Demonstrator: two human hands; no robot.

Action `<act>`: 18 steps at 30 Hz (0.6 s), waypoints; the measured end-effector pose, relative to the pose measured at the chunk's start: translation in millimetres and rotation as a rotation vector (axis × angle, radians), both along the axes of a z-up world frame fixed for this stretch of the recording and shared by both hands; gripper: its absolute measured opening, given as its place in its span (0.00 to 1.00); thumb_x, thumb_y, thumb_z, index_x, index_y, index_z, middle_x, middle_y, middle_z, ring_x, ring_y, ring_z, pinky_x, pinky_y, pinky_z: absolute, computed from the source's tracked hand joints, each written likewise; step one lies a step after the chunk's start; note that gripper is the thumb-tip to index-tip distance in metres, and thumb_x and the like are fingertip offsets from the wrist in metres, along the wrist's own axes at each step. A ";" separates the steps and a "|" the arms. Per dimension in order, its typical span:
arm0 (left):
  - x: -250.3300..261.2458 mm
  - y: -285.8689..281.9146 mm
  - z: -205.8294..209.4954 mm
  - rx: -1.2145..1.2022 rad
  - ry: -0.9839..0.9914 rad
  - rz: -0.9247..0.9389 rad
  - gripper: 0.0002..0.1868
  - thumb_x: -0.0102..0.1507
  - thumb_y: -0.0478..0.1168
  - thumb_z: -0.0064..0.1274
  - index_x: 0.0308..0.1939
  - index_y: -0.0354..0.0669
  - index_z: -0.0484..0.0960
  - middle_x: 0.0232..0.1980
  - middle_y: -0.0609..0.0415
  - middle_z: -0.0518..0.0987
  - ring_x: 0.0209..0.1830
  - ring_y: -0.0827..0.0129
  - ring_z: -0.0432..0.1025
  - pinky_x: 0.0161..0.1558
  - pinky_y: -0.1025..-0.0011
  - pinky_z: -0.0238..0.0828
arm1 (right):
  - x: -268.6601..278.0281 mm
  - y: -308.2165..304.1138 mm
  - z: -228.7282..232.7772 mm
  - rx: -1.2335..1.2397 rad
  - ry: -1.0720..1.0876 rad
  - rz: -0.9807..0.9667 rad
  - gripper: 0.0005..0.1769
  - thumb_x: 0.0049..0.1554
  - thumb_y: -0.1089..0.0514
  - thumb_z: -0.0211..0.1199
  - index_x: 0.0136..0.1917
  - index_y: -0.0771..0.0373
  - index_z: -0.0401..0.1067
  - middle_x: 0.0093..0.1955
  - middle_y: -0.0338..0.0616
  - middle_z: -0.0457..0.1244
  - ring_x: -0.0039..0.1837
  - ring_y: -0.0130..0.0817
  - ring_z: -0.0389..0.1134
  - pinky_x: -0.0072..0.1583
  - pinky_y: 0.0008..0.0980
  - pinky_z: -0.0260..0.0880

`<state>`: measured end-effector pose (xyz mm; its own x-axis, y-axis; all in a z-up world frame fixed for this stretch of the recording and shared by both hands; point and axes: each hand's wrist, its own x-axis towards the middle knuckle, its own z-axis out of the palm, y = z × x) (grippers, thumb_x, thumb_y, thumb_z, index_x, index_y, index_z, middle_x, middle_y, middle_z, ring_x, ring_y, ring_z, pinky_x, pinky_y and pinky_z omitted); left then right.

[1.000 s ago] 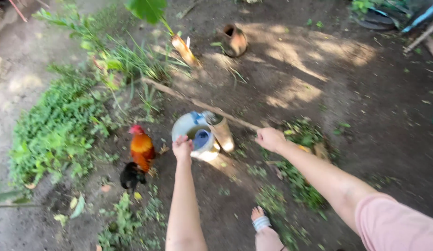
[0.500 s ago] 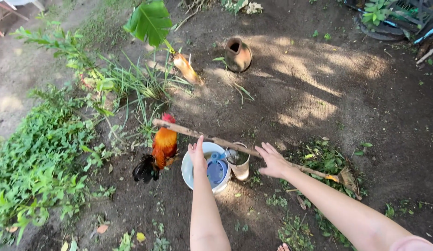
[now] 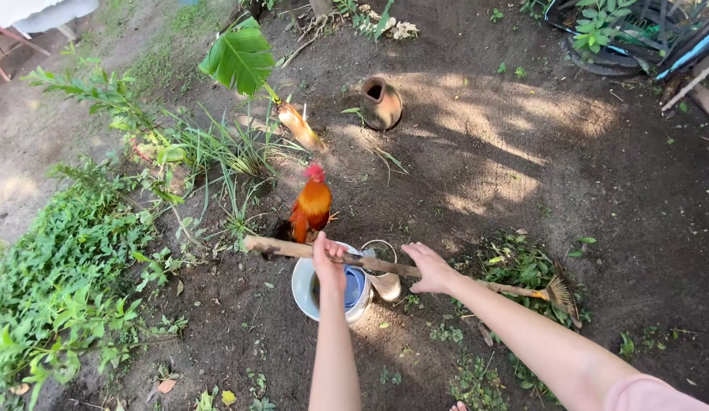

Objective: Raking leaves and organic debris into piles in an outdoor garden.

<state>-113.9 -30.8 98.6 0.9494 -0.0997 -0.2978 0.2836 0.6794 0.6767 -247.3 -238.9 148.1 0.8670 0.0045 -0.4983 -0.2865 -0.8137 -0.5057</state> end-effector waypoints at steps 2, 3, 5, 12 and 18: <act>-38.9 -12.2 8.6 -0.021 -0.046 -0.020 0.23 0.68 0.48 0.56 0.23 0.52 0.62 0.21 0.64 0.60 0.23 0.74 0.58 0.40 0.68 0.66 | -15.4 5.6 -12.3 0.026 -0.094 0.029 0.60 0.46 0.56 0.77 0.81 0.55 0.43 0.83 0.46 0.41 0.84 0.42 0.38 0.81 0.42 0.37; -61.1 -20.7 12.5 -0.047 -0.089 -0.036 0.25 0.69 0.48 0.55 0.22 0.53 0.60 0.21 0.65 0.59 0.22 0.75 0.55 0.39 0.70 0.64 | -26.6 6.3 -18.6 0.045 -0.185 0.064 0.59 0.45 0.55 0.79 0.80 0.58 0.48 0.79 0.50 0.47 0.82 0.47 0.45 0.79 0.45 0.43; -90.5 -36.4 40.9 -0.080 -0.157 -0.065 0.26 0.69 0.48 0.55 0.21 0.53 0.59 0.20 0.66 0.58 0.21 0.76 0.54 0.38 0.71 0.62 | -52.3 -5.3 -24.3 0.128 -0.166 -0.069 0.39 0.52 0.52 0.72 0.70 0.64 0.59 0.68 0.54 0.60 0.71 0.48 0.60 0.69 0.45 0.58; -199.0 -27.2 168.7 -0.209 -0.499 -0.142 0.21 0.66 0.50 0.51 0.21 0.54 0.64 0.18 0.68 0.59 0.18 0.78 0.53 0.37 0.70 0.66 | -120.4 -42.0 55.3 0.099 -0.333 0.092 0.12 0.49 0.55 0.65 0.46 0.59 0.80 0.41 0.53 0.71 0.46 0.49 0.73 0.47 0.47 0.72; -270.3 -41.4 192.7 -0.258 -0.738 -0.210 0.27 0.66 0.63 0.53 0.23 0.51 0.66 0.16 0.65 0.63 0.19 0.77 0.57 0.35 0.70 0.63 | -158.9 -94.1 71.3 0.077 -0.389 0.237 0.07 0.53 0.55 0.62 0.43 0.54 0.79 0.38 0.44 0.70 0.41 0.40 0.72 0.43 0.42 0.72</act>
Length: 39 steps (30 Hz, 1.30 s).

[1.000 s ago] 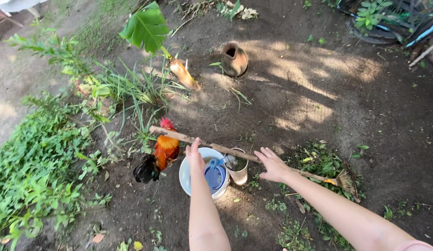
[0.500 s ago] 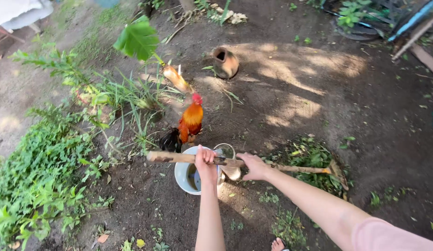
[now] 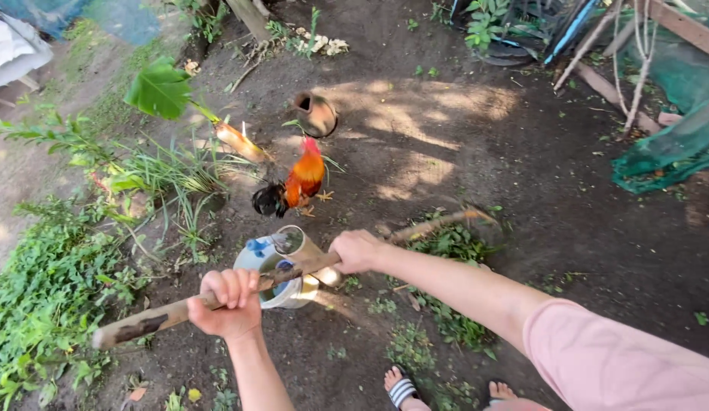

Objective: Raking leaves and organic debris into piles in an outdoor garden.

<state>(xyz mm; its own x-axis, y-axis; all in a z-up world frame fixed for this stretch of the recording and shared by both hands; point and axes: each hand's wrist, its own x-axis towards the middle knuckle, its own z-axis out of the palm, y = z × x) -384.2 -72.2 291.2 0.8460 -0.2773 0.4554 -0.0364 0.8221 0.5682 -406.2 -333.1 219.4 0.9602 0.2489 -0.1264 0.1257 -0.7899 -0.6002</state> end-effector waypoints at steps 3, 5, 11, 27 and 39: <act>-18.8 -31.4 -70.6 0.196 -0.154 0.127 0.25 0.68 0.57 0.52 0.21 0.51 0.68 0.21 0.61 0.68 0.23 0.72 0.64 0.35 0.65 0.66 | -21.3 -40.9 0.3 -0.108 0.013 0.113 0.06 0.56 0.54 0.61 0.41 0.54 0.77 0.35 0.36 0.66 0.38 0.29 0.67 0.40 0.35 0.70; -83.1 -82.0 -90.8 0.610 -0.064 0.227 0.15 0.65 0.49 0.51 0.27 0.49 0.77 0.27 0.57 0.75 0.26 0.72 0.68 0.34 0.66 0.69 | -41.4 -69.2 -42.8 -0.169 0.091 0.077 0.05 0.55 0.54 0.64 0.42 0.55 0.76 0.40 0.38 0.67 0.43 0.31 0.68 0.45 0.33 0.70; -191.6 -117.5 -149.0 0.470 -0.097 0.321 0.18 0.69 0.33 0.45 0.22 0.40 0.66 0.24 0.58 0.68 0.26 0.71 0.63 0.41 0.69 0.68 | -106.3 -78.0 -193.1 -0.179 0.126 -0.098 0.17 0.48 0.53 0.72 0.47 0.59 0.70 0.54 0.45 0.66 0.60 0.40 0.66 0.64 0.40 0.68; -331.4 172.2 -96.2 0.657 -0.196 0.249 0.18 0.66 0.28 0.40 0.20 0.39 0.63 0.22 0.56 0.67 0.24 0.69 0.64 0.45 0.65 0.71 | -239.4 213.3 -191.6 -0.072 0.019 -0.064 0.11 0.56 0.56 0.63 0.35 0.63 0.73 0.38 0.51 0.65 0.53 0.49 0.66 0.67 0.45 0.64; -271.1 179.7 -17.5 0.337 -0.264 0.311 0.16 0.68 0.36 0.48 0.25 0.41 0.66 0.22 0.59 0.66 0.23 0.72 0.60 0.38 0.66 0.64 | -199.3 206.2 6.2 -0.307 0.099 0.064 0.08 0.45 0.58 0.64 0.39 0.61 0.77 0.38 0.50 0.69 0.42 0.46 0.74 0.44 0.45 0.74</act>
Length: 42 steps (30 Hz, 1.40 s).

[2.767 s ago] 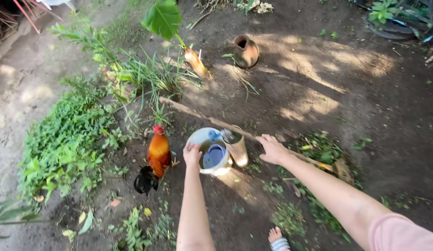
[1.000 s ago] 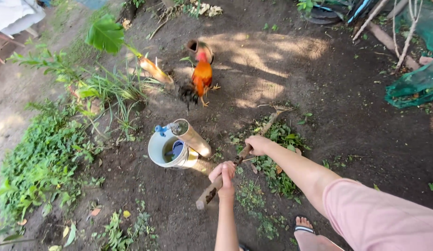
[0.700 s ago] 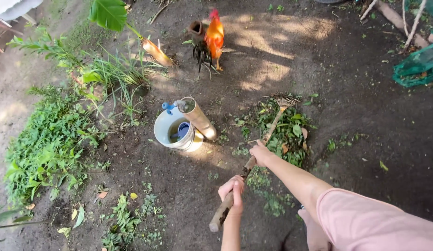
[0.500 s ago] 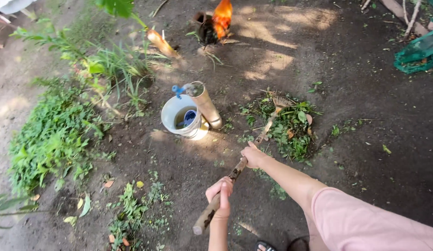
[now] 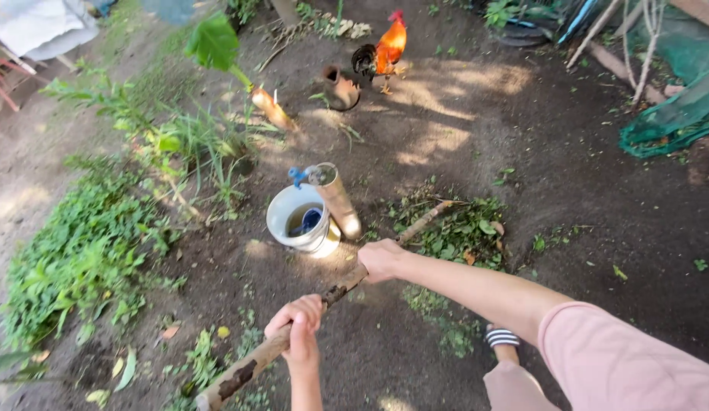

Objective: Raking leaves and organic debris into piles in an outdoor garden.

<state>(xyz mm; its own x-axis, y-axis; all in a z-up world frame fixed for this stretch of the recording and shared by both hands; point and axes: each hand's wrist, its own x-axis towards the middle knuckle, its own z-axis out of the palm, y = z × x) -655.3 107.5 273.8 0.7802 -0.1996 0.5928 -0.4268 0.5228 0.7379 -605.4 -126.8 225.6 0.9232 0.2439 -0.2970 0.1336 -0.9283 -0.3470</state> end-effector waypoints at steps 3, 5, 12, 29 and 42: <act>27.3 -91.0 10.7 0.024 -0.044 -0.005 0.15 0.67 0.35 0.49 0.27 0.41 0.65 0.25 0.57 0.67 0.27 0.68 0.63 0.42 0.64 0.65 | 30.6 -80.6 -10.9 0.017 -0.136 -0.030 0.09 0.45 0.54 0.65 0.36 0.61 0.78 0.37 0.51 0.69 0.44 0.47 0.72 0.45 0.44 0.73; 52.8 -158.6 -14.3 -0.002 -0.018 -0.066 0.14 0.67 0.35 0.50 0.27 0.40 0.66 0.25 0.57 0.69 0.27 0.69 0.64 0.40 0.66 0.66 | 48.1 -142.7 -16.6 0.031 -0.109 -0.083 0.08 0.43 0.55 0.66 0.36 0.59 0.78 0.37 0.49 0.69 0.43 0.47 0.72 0.45 0.46 0.73; 129.5 -414.6 -155.9 0.297 -0.024 -0.098 0.05 0.60 0.29 0.57 0.30 0.31 0.78 0.35 0.52 0.80 0.33 0.71 0.72 0.38 0.72 0.71 | 102.4 -373.1 -119.7 0.016 -0.076 -0.078 0.10 0.43 0.55 0.68 0.39 0.59 0.75 0.43 0.46 0.69 0.53 0.47 0.71 0.54 0.44 0.72; 71.4 -351.2 -173.3 0.353 -0.018 -0.245 0.12 0.65 0.26 0.47 0.27 0.30 0.65 0.27 0.52 0.69 0.29 0.69 0.63 0.38 0.71 0.67 | 38.2 -307.7 -244.5 0.055 -0.027 -0.175 0.11 0.46 0.62 0.70 0.43 0.55 0.73 0.49 0.42 0.67 0.62 0.44 0.63 0.62 0.43 0.64; 10.7 -59.4 -101.5 0.368 0.202 0.031 0.13 0.63 0.32 0.47 0.24 0.33 0.75 0.31 0.50 0.80 0.37 0.63 0.75 0.46 0.65 0.72 | -0.6 -33.9 -89.1 -0.098 0.319 0.063 0.03 0.52 0.59 0.62 0.38 0.56 0.76 0.36 0.41 0.66 0.35 0.29 0.63 0.37 0.34 0.69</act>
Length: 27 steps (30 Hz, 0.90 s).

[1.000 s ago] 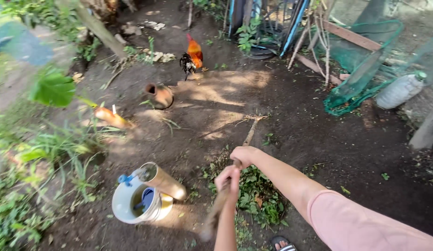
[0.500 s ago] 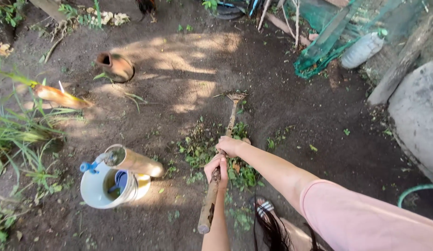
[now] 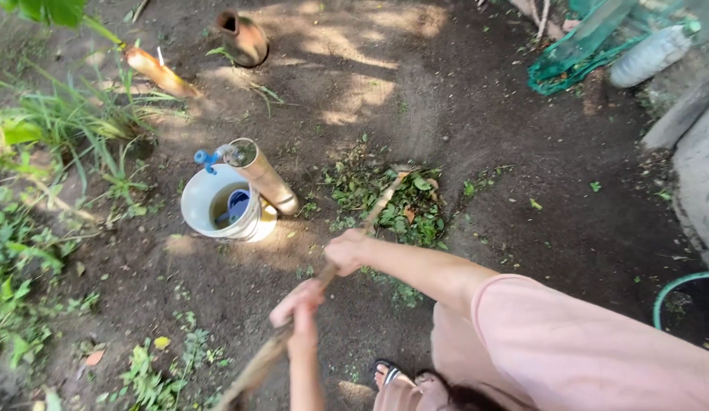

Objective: Raking leaves and organic debris into piles in an outdoor garden.

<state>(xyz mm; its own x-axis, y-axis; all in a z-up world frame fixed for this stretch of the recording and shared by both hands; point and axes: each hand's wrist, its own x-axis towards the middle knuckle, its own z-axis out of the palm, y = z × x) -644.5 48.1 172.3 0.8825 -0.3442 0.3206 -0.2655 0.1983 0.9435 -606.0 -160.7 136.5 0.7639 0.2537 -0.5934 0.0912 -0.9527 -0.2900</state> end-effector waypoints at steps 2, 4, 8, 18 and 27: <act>13.6 6.4 -3.3 -0.133 -0.017 -0.016 0.15 0.66 0.33 0.48 0.23 0.36 0.72 0.28 0.53 0.76 0.33 0.65 0.73 0.49 0.61 0.74 | 12.7 11.1 25.8 -0.017 -0.075 0.046 0.03 0.52 0.57 0.63 0.38 0.56 0.76 0.35 0.39 0.66 0.35 0.29 0.65 0.37 0.33 0.70; 25.2 -4.1 -1.9 -0.254 -0.025 -0.033 0.18 0.69 0.34 0.48 0.23 0.39 0.68 0.26 0.56 0.73 0.29 0.68 0.70 0.51 0.57 0.76 | 24.4 7.7 43.3 -0.024 -0.142 0.091 0.05 0.52 0.54 0.64 0.38 0.55 0.77 0.34 0.37 0.66 0.35 0.29 0.67 0.36 0.33 0.70; 55.8 -74.5 3.1 -0.283 0.024 0.030 0.17 0.68 0.30 0.48 0.26 0.41 0.62 0.27 0.56 0.69 0.31 0.68 0.66 0.55 0.56 0.72 | 57.0 -38.0 50.4 0.038 -0.269 0.098 0.08 0.48 0.52 0.67 0.36 0.58 0.76 0.36 0.43 0.67 0.40 0.37 0.70 0.41 0.39 0.72; 92.3 -278.9 -62.9 0.180 -0.108 0.019 0.11 0.61 0.32 0.48 0.23 0.35 0.79 0.26 0.53 0.80 0.22 0.74 0.70 0.27 0.73 0.68 | 90.7 -215.9 -38.3 0.086 -0.192 -0.017 0.11 0.43 0.55 0.73 0.39 0.57 0.75 0.41 0.40 0.67 0.48 0.38 0.70 0.48 0.38 0.75; 73.2 -191.8 -35.6 0.044 -0.078 -0.033 0.16 0.68 0.32 0.47 0.24 0.34 0.68 0.27 0.54 0.71 0.29 0.71 0.67 0.36 0.73 0.65 | 87.9 -156.9 -116.2 0.148 -0.255 -0.045 0.09 0.44 0.52 0.70 0.37 0.56 0.79 0.42 0.46 0.69 0.52 0.48 0.72 0.56 0.53 0.73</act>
